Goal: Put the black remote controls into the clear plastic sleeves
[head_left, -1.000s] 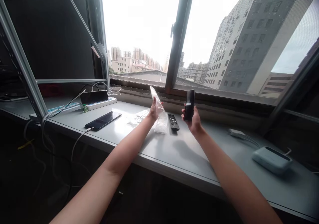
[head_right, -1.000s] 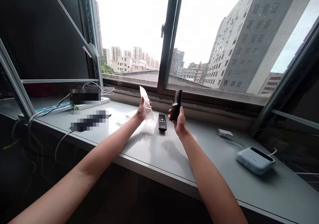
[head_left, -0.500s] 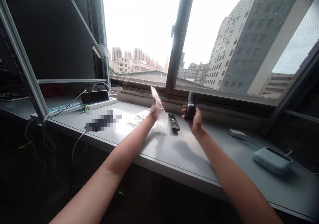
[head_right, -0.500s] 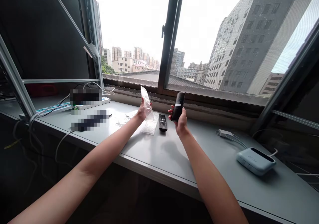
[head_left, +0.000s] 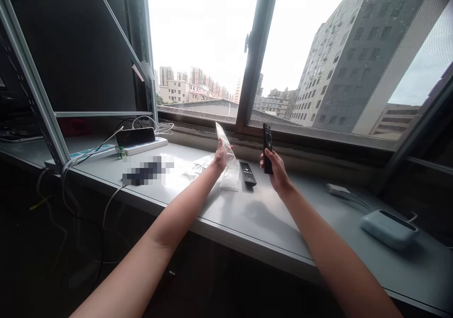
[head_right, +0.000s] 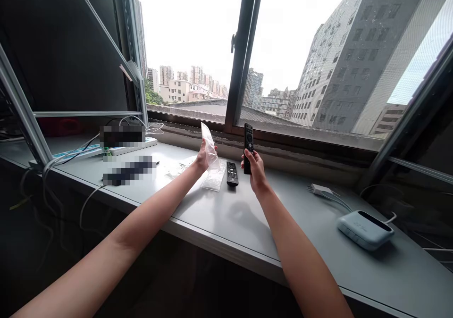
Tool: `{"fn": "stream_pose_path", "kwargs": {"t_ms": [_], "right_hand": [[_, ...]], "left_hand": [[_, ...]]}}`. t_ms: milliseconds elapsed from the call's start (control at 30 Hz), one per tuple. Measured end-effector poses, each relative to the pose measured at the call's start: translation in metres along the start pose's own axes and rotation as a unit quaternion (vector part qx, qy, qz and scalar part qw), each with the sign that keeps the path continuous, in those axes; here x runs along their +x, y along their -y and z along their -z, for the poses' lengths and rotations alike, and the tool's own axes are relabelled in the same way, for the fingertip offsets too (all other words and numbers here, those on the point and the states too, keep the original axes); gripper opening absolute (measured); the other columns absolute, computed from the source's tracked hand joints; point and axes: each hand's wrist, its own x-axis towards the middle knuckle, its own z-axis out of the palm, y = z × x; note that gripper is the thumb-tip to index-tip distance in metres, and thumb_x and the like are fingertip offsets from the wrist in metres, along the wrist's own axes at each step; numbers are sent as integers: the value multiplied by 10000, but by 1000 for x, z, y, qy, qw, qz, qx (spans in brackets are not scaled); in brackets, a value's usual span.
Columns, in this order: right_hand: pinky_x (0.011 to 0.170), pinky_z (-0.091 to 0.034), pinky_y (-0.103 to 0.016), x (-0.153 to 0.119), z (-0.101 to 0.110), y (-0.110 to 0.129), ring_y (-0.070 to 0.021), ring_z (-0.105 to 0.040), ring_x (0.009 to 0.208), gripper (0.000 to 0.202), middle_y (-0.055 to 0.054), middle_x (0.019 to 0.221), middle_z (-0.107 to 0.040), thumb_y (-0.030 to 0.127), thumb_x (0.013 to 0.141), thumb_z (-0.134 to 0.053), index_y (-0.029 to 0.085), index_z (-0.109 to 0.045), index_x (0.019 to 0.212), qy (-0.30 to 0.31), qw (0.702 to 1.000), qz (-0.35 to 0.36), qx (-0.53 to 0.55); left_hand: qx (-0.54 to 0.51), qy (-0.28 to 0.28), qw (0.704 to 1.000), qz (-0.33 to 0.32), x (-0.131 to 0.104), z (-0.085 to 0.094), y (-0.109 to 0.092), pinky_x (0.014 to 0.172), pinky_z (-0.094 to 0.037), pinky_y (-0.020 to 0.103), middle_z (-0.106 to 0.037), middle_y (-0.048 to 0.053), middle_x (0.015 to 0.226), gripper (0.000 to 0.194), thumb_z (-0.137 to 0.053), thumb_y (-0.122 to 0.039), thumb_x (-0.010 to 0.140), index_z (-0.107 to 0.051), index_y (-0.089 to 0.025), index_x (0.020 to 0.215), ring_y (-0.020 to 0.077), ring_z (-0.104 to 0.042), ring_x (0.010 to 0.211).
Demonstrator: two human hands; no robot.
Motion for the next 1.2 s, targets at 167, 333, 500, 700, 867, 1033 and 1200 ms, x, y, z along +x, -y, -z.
{"fn": "stream_pose_path", "kwargs": {"t_ms": [167,333,500,700,867,1033,1200], "right_hand": [[496,-480,-225,0,-4,-3,-90,-560,534,597,68,718,-604,542,558,-893,240,-479,865,-11,1000,-21,-1],[458,-489,-227,6,1,-13,-115,-614,534,593,70,734,-650,460,602,-880,259,-409,902,-63,996,-60,-30],[520,-551,-247,9,5,-15,-126,-651,574,599,98,715,-615,360,621,-865,288,-451,1048,-62,996,-58,-30],[579,-595,-291,8,3,-6,-147,-690,610,509,85,740,-637,230,728,-733,316,-436,1133,-71,995,-71,-22],[471,-531,-252,6,-2,-6,-111,-588,487,344,82,711,-612,206,749,-655,274,-431,1000,-79,987,-111,-85],[480,-479,-223,8,-5,-15,-104,-528,538,339,69,735,-548,316,776,-631,286,-482,1079,-65,986,-113,-101],[555,-486,-258,15,5,-25,-131,-515,619,551,38,847,-564,363,744,-672,360,-476,1260,-75,988,-50,-123]], "left_hand": [[0,-21,1000,1,-3,-3,-1,505,-442,215,-617,-1,684,569,-469,-619,953,-557,-165,1286,115,-538,508],[-3,-23,1000,2,-3,-3,-1,491,-435,211,-628,5,696,564,-485,-643,936,-577,-170,1229,111,-543,499],[-1,-19,1000,0,-3,-2,-1,501,-433,218,-630,11,701,576,-508,-643,925,-582,-168,1243,118,-549,515],[2,-19,1000,5,-2,-3,-1,516,-433,220,-609,9,696,595,-421,-636,963,-576,-137,1246,113,-523,505],[2,-18,1000,2,1,0,1,505,-432,219,-617,20,698,541,-466,-619,954,-590,-149,1192,120,-539,510],[5,-24,1000,4,2,0,1,508,-435,214,-623,17,691,516,-498,-617,942,-596,-149,1137,112,-544,498],[10,-34,999,11,0,-3,0,517,-436,212,-628,16,684,469,-420,-550,998,-602,-139,1136,112,-555,503]]}}
